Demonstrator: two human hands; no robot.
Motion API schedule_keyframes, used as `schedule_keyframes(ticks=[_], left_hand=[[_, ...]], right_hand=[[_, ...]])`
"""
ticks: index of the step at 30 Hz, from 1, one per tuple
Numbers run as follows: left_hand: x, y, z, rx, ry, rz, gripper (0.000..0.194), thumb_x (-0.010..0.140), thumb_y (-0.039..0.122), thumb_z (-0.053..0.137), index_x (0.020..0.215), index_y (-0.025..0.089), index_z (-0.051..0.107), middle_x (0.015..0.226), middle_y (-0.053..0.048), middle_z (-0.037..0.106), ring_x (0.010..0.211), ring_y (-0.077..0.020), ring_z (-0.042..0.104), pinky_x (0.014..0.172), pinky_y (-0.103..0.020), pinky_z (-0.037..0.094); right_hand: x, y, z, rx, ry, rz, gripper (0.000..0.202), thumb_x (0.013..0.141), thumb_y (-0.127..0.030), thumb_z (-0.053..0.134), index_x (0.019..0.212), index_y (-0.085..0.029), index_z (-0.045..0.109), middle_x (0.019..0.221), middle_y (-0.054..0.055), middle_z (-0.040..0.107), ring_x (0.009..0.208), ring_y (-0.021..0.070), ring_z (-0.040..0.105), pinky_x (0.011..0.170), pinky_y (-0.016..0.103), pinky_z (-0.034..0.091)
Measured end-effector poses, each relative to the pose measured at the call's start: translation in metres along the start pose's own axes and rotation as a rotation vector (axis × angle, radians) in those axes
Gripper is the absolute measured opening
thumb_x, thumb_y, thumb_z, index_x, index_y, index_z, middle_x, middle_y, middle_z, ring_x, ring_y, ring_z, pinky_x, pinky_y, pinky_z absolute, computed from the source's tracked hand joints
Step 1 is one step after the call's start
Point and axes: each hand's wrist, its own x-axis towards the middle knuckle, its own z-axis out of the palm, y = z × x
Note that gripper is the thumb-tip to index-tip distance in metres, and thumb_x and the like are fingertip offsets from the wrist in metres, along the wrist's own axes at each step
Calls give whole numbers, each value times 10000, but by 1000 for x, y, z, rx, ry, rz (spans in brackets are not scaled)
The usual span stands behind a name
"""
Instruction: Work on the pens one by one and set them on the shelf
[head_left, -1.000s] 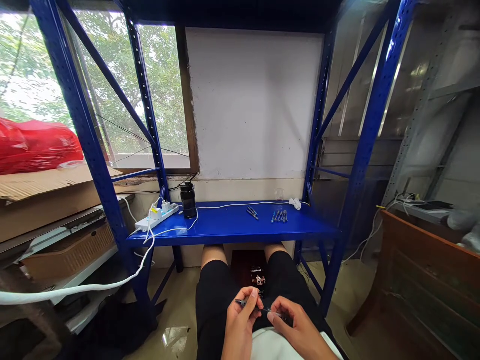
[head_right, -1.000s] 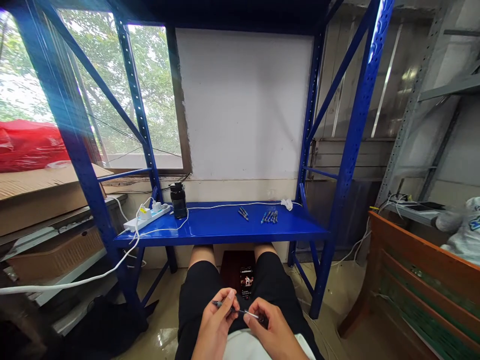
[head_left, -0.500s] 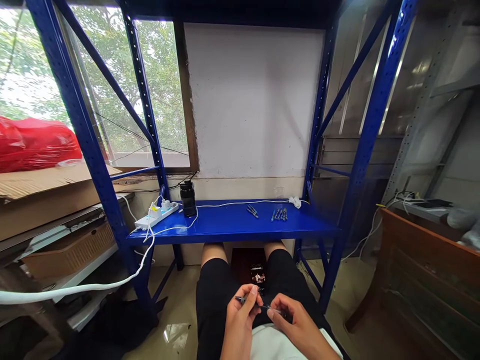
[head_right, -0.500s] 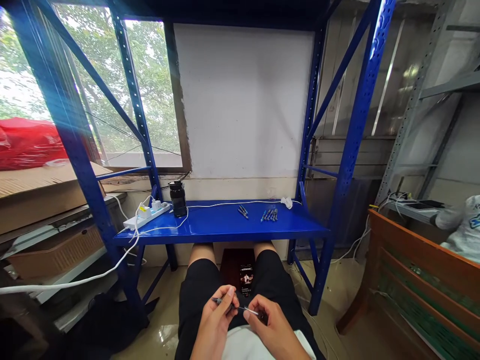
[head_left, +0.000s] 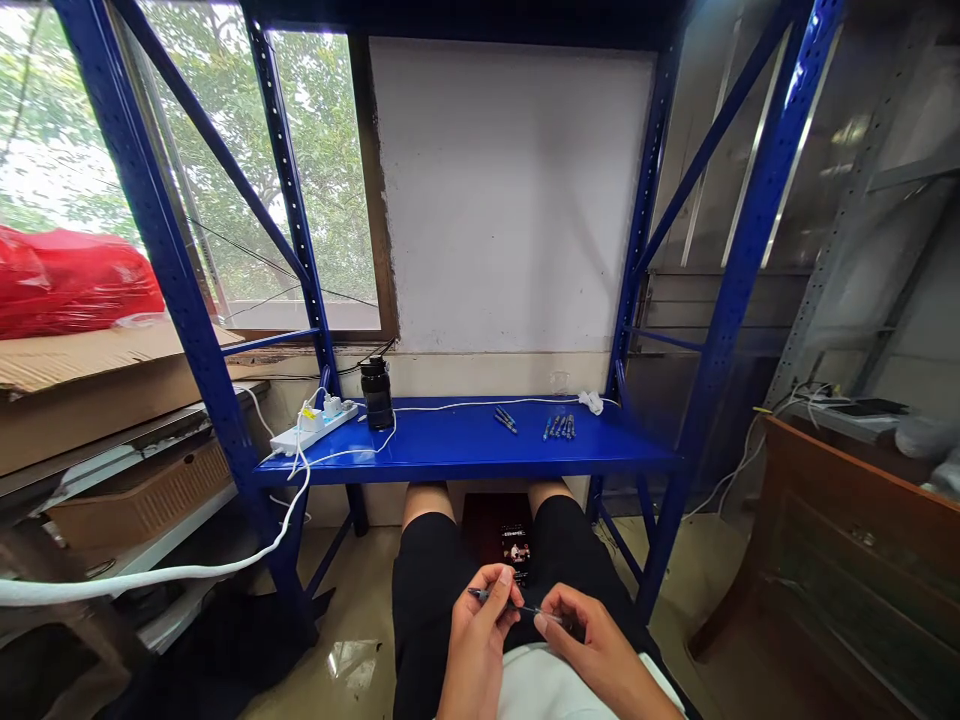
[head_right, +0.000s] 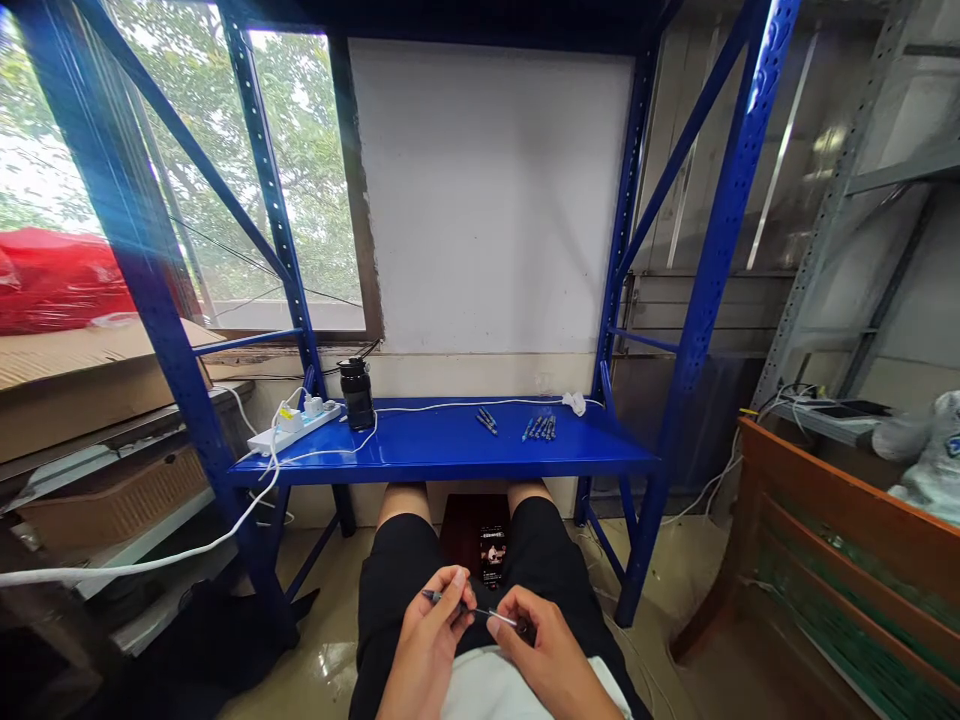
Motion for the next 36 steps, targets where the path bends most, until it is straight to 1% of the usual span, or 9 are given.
schedule_keyframes(ticks=[6, 13, 18, 25, 30, 36], left_hand=[[-2, 1, 0, 3, 1, 3, 344, 801, 463, 910, 827, 168, 734, 822, -40, 621, 796, -174, 553, 748, -274, 478], [-2, 2, 0, -5, -9, -8, 331, 822, 460, 892, 821, 179, 716, 827, -30, 610, 807, -172, 534, 760, -270, 467], [-3, 1, -2, -9, -18, -5, 319, 834, 456, 884, 844, 181, 722, 834, -30, 611, 817, -175, 533, 767, -273, 464], [-2, -1, -5, -25, -28, -1, 302, 867, 446, 863, 872, 180, 720, 846, -32, 612, 824, -171, 536, 773, -270, 466], [0, -3, -6, -30, -26, 0, 294, 876, 435, 857, 876, 179, 713, 851, -34, 611, 819, -169, 539, 767, -269, 467], [1, -6, -8, -36, -22, -3, 303, 864, 443, 868, 869, 181, 716, 838, -31, 613, 813, -169, 534, 764, -269, 466]], right_hand=[[-1, -1, -1, -9, 6, 11, 401, 994, -575, 620, 845, -202, 626, 768, -16, 558, 754, 175, 479, 697, 283, 387], [-2, -3, 0, -17, 9, 19, 368, 1006, -537, 611, 852, -203, 617, 775, -18, 534, 763, 175, 470, 705, 284, 375], [-2, -3, 0, -17, 6, 20, 368, 1003, -539, 617, 858, -202, 618, 777, -20, 535, 766, 175, 465, 707, 285, 371], [-3, -10, 0, 11, 11, 29, 375, 1005, -547, 621, 850, -206, 620, 759, -26, 548, 748, 172, 470, 703, 287, 367], [-4, -9, 0, 8, -2, 29, 365, 1008, -530, 631, 848, -202, 617, 744, -31, 531, 736, 164, 451, 690, 283, 352], [-3, -9, -1, 5, 8, 26, 377, 1009, -541, 628, 840, -205, 616, 736, -31, 532, 727, 165, 462, 689, 285, 360]])
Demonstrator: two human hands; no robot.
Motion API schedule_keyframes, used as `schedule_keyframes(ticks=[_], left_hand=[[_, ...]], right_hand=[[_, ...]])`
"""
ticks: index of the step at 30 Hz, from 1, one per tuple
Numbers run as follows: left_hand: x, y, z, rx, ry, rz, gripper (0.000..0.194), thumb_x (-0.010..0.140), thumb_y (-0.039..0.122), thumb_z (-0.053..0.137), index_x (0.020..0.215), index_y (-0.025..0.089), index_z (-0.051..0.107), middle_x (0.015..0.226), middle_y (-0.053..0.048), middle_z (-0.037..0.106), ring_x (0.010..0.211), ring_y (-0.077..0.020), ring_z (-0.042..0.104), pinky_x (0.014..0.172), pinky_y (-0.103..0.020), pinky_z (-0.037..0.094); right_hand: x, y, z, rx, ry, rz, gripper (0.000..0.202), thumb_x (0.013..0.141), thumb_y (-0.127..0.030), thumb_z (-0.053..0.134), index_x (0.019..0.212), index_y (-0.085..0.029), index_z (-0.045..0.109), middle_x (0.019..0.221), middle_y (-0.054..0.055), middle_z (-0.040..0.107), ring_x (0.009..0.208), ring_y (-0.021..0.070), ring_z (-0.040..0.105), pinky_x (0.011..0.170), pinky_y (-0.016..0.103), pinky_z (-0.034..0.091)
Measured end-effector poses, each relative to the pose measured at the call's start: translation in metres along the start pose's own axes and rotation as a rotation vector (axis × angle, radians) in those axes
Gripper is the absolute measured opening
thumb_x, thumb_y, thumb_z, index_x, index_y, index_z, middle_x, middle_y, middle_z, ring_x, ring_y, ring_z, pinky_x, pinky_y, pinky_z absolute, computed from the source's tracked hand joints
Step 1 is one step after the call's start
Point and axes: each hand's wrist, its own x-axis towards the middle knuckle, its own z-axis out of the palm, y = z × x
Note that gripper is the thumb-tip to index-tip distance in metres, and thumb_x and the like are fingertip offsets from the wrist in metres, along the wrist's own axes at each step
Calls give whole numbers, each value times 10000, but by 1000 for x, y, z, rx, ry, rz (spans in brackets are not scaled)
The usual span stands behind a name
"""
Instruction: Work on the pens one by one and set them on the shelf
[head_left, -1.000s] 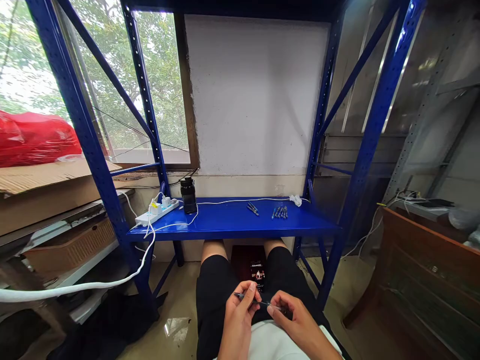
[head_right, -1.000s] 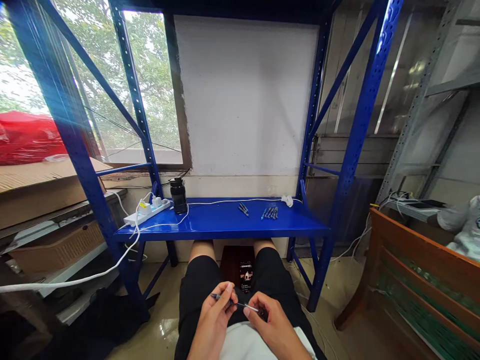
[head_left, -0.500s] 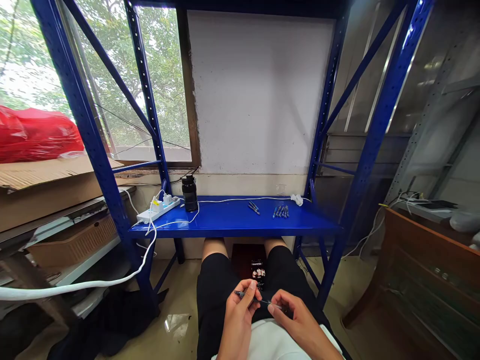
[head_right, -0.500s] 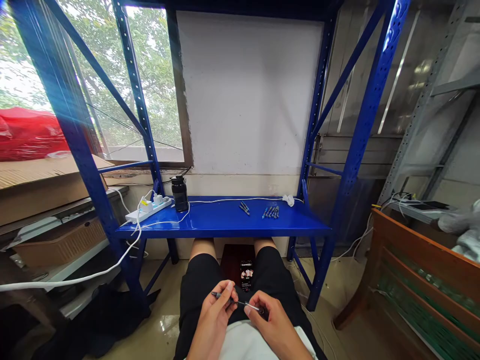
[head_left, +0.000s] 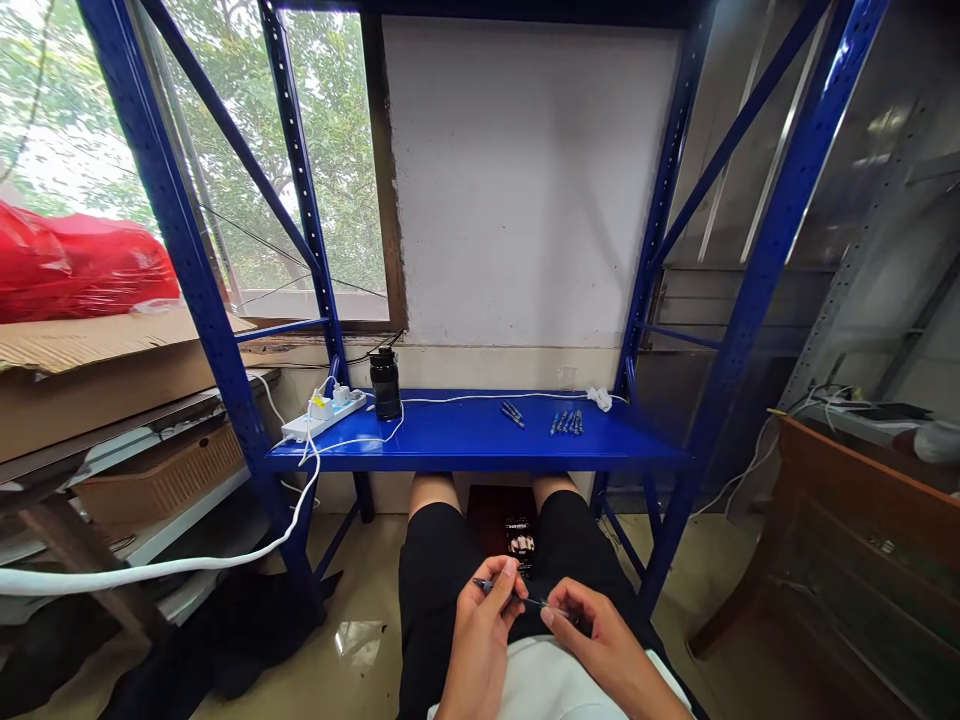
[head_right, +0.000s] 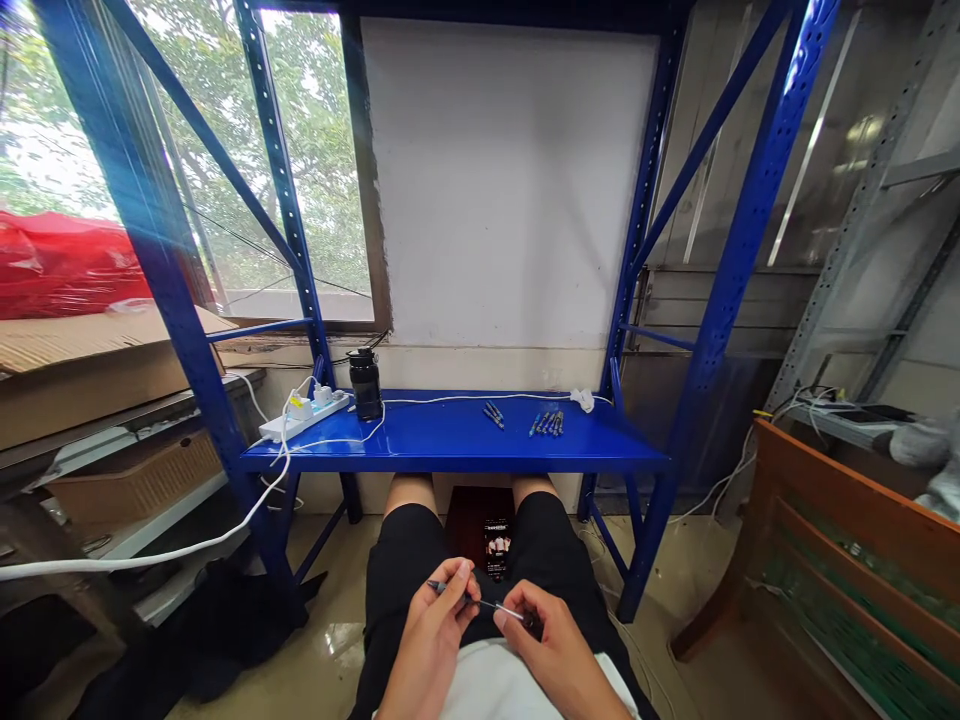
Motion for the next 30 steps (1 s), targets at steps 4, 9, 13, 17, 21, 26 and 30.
schedule_keyframes(ticks=[4, 9, 13, 17, 21, 26, 30], left_hand=[[-1, 0, -1, -10, 5, 0, 304, 852, 446, 878, 871, 184, 726, 837, -29, 621, 817, -169, 534, 764, -269, 466], [-1, 3, 1, -6, 8, -3, 310, 838, 444, 889, 864, 179, 731, 834, -30, 619, 810, -169, 532, 758, -270, 465], [-2, 3, 2, 2, 6, -1, 306, 848, 443, 880, 868, 179, 727, 843, -35, 617, 820, -173, 534, 768, -275, 467], [-2, 2, 1, 5, 2, 2, 302, 859, 437, 871, 860, 178, 717, 837, -33, 605, 816, -171, 528, 761, -273, 462], [-2, 2, 1, 5, -1, -1, 296, 861, 438, 870, 870, 180, 723, 841, -33, 610, 820, -171, 529, 768, -274, 464], [-3, 4, 3, 4, 8, -3, 307, 843, 440, 883, 842, 177, 724, 830, -35, 603, 808, -172, 527, 755, -273, 460], [-3, 5, 3, 8, 10, -1, 302, 847, 436, 881, 860, 176, 727, 844, -39, 606, 822, -175, 537, 762, -275, 463]], right_hand=[[1, 0, 0, -7, -2, 5, 379, 1003, -547, 629, 838, -206, 618, 740, -25, 550, 733, 171, 476, 686, 284, 363], [0, -1, -1, -19, -12, 3, 375, 1011, -541, 619, 846, -204, 614, 749, -26, 546, 741, 169, 468, 691, 282, 356], [0, -1, 0, -10, -6, 4, 376, 1010, -542, 617, 848, -203, 615, 749, -27, 549, 744, 170, 478, 699, 284, 359], [0, 0, 0, -2, -7, 12, 374, 1005, -545, 621, 849, -205, 615, 745, -29, 539, 738, 170, 471, 693, 283, 362], [0, 1, 0, -17, -6, 6, 373, 1006, -544, 618, 850, -206, 621, 756, -25, 549, 751, 173, 478, 703, 281, 371], [1, 2, 1, -22, 7, 11, 374, 996, -542, 628, 838, -203, 620, 751, -25, 547, 744, 173, 469, 694, 281, 362], [1, 1, 0, -24, -3, 6, 356, 1004, -521, 627, 851, -200, 626, 759, -26, 549, 754, 172, 472, 704, 281, 364]])
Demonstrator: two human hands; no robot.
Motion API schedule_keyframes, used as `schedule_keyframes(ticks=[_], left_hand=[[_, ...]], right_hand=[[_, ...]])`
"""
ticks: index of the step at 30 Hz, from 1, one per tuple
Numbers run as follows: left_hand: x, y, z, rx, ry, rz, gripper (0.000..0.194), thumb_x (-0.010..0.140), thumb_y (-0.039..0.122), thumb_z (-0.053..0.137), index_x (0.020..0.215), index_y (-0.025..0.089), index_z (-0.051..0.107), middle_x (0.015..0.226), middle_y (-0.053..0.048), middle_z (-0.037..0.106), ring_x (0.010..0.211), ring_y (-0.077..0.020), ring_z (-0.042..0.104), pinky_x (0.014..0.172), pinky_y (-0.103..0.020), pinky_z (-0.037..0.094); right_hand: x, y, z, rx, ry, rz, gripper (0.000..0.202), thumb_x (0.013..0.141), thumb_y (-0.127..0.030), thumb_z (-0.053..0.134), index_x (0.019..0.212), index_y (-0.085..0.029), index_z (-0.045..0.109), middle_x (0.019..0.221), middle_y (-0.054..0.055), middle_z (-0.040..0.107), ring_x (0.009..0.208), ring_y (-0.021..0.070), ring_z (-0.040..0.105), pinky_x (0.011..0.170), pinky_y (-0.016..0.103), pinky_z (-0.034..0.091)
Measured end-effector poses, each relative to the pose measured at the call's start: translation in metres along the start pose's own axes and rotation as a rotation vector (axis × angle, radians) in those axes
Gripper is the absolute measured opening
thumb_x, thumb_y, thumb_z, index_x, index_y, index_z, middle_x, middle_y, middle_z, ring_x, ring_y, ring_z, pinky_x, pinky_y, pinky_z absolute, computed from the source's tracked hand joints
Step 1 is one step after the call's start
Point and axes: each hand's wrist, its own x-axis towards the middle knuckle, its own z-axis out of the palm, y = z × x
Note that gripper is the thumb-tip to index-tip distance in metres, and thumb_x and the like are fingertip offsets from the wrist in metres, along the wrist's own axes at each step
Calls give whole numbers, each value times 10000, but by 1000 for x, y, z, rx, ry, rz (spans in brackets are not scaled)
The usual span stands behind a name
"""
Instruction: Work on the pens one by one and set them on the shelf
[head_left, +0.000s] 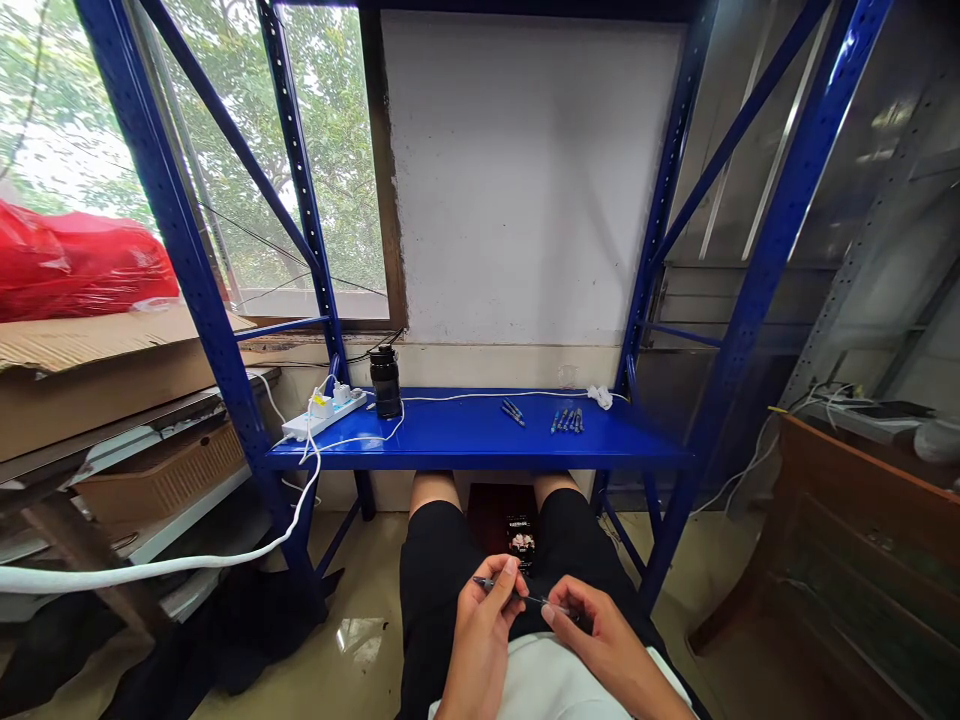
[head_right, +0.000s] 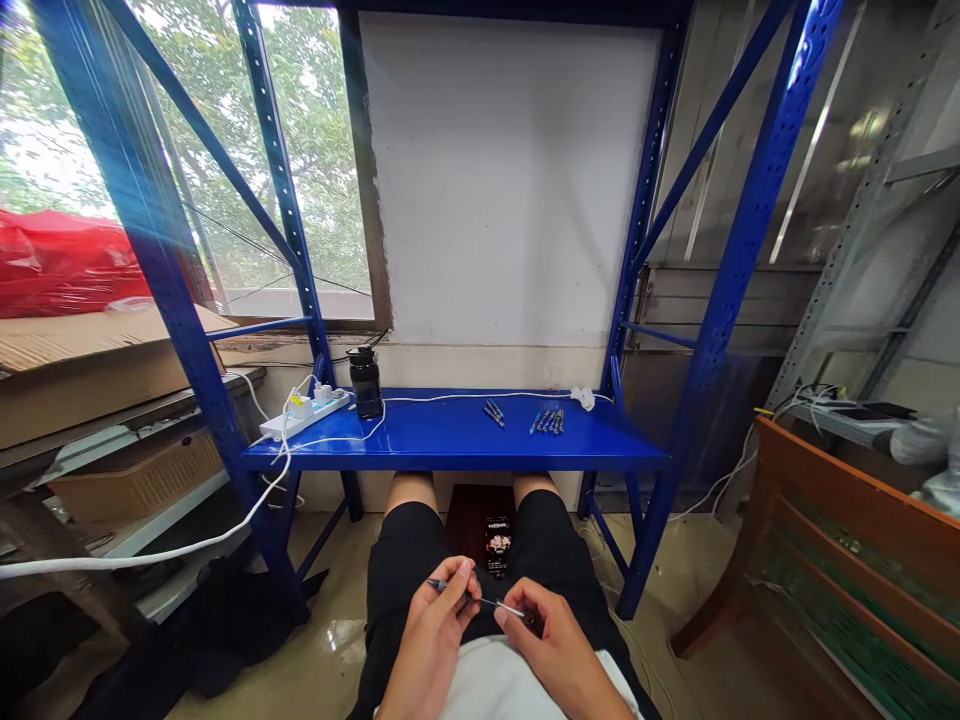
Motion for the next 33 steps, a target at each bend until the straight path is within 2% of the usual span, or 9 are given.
schedule_keyframes(ticks=[14, 33], left_hand=[[1, -4, -3, -21, -8, 7, 261, 882, 406, 857, 893, 177, 733, 850, -33, 621, 827, -166, 553, 774, -272, 474], [-1, 4, 1, -54, 37, -18, 313, 790, 416, 931, 845, 175, 738, 815, -23, 635, 799, -160, 565, 760, -267, 470]], right_hand=[[-1, -4, -2, 9, -2, -15, 382, 1006, -547, 622, 860, -194, 635, 779, -16, 574, 762, 172, 485, 705, 285, 385], [-1, -4, -4, -19, -3, -3, 420, 998, -593, 622, 854, -200, 645, 785, -11, 584, 770, 177, 495, 704, 278, 391]])
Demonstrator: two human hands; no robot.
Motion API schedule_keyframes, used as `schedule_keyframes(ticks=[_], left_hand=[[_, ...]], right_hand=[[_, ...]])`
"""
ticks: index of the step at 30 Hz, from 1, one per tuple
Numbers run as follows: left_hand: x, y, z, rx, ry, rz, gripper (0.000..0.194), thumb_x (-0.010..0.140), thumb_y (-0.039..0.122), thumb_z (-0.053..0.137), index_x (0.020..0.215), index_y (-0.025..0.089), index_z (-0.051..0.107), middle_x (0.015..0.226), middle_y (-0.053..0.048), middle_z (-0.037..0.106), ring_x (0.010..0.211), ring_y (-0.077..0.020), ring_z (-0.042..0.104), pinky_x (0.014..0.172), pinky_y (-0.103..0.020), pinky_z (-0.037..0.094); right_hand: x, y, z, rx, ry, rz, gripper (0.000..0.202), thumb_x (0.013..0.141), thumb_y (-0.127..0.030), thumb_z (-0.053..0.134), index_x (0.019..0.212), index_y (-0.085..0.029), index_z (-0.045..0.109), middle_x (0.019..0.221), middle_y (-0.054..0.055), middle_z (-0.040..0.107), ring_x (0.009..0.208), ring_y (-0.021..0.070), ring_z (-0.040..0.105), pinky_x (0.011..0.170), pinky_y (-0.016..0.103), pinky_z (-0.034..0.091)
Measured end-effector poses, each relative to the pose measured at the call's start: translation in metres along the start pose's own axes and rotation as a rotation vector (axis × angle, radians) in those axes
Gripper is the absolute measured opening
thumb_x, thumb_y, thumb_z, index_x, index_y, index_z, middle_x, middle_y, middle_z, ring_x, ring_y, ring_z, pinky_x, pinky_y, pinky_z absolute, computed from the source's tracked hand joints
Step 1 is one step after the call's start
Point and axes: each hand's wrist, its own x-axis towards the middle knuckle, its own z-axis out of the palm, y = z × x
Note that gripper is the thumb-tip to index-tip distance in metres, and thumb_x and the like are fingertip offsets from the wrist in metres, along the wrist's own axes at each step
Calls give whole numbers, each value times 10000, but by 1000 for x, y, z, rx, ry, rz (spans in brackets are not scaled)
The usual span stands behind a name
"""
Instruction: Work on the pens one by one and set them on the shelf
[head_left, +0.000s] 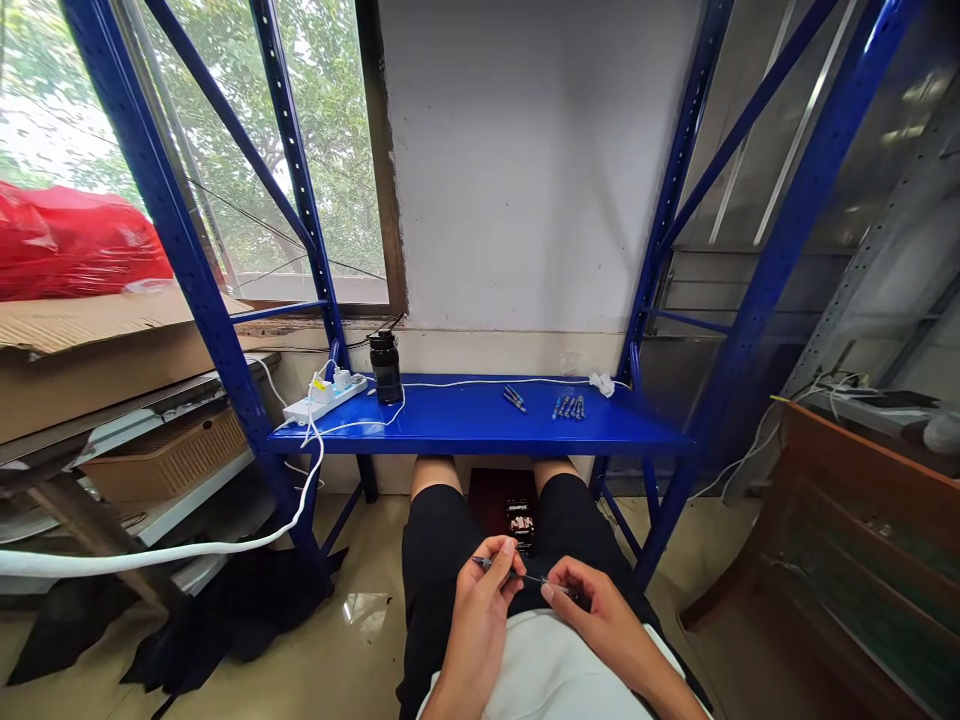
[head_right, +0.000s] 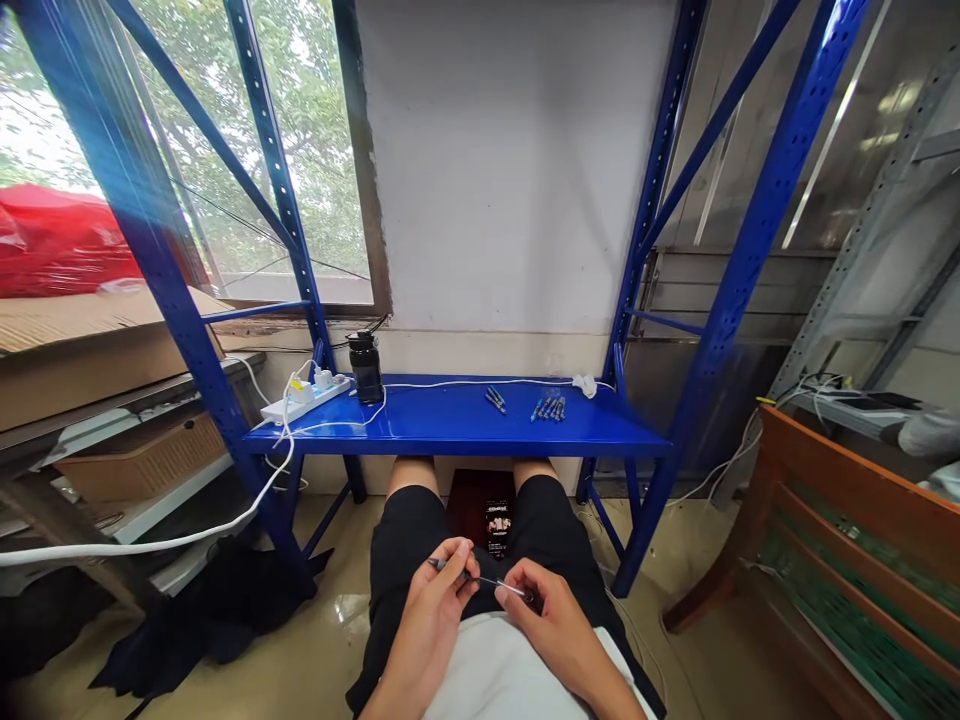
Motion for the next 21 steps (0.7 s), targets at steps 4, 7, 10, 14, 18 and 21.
schedule_keyframes(ticks=[4, 7, 10, 14, 18, 21], left_hand=[[0, -1, 0, 2, -7, 14, 306, 795, 410, 928, 855, 172, 747, 817, -30, 635, 799, -166, 573, 763, -273, 477], [1, -2, -1, 7, -12, 22, 306, 801, 417, 922, 862, 170, 751, 819, -35, 635, 799, -171, 576, 766, -278, 482], [1, -3, -2, 8, -17, 22, 305, 806, 417, 918, 862, 169, 751, 822, -37, 633, 799, -172, 575, 761, -277, 482], [1, -4, -3, 12, -21, 20, 294, 823, 413, 905, 871, 170, 746, 832, -36, 631, 806, -168, 572, 764, -273, 479], [1, -4, -3, 18, -18, 21, 296, 824, 412, 903, 866, 168, 740, 830, -38, 630, 804, -168, 568, 756, -271, 479], [1, -4, -1, 25, -13, 22, 308, 815, 417, 910, 852, 166, 736, 822, -38, 628, 793, -165, 564, 748, -271, 478]], right_hand=[[0, -1, 1, 14, -5, 11, 422, 999, -600, 613, 854, -204, 634, 771, -15, 573, 753, 174, 489, 690, 283, 376], [0, -2, 1, 8, -7, 14, 433, 995, -614, 610, 849, -207, 627, 774, -13, 574, 759, 178, 493, 697, 285, 379], [0, -1, 1, 5, -2, 10, 437, 991, -618, 614, 847, -206, 632, 777, -9, 580, 764, 181, 499, 701, 286, 386], [0, 0, 1, 7, -2, 2, 418, 996, -594, 620, 852, -202, 640, 779, -11, 588, 763, 179, 503, 702, 284, 390], [0, 0, 1, 4, -2, -6, 397, 1004, -566, 626, 850, -200, 637, 786, -13, 591, 770, 177, 508, 707, 282, 389], [0, -1, 0, 10, -2, -8, 388, 1009, -556, 624, 857, -200, 645, 778, -14, 591, 761, 176, 507, 704, 283, 394]])
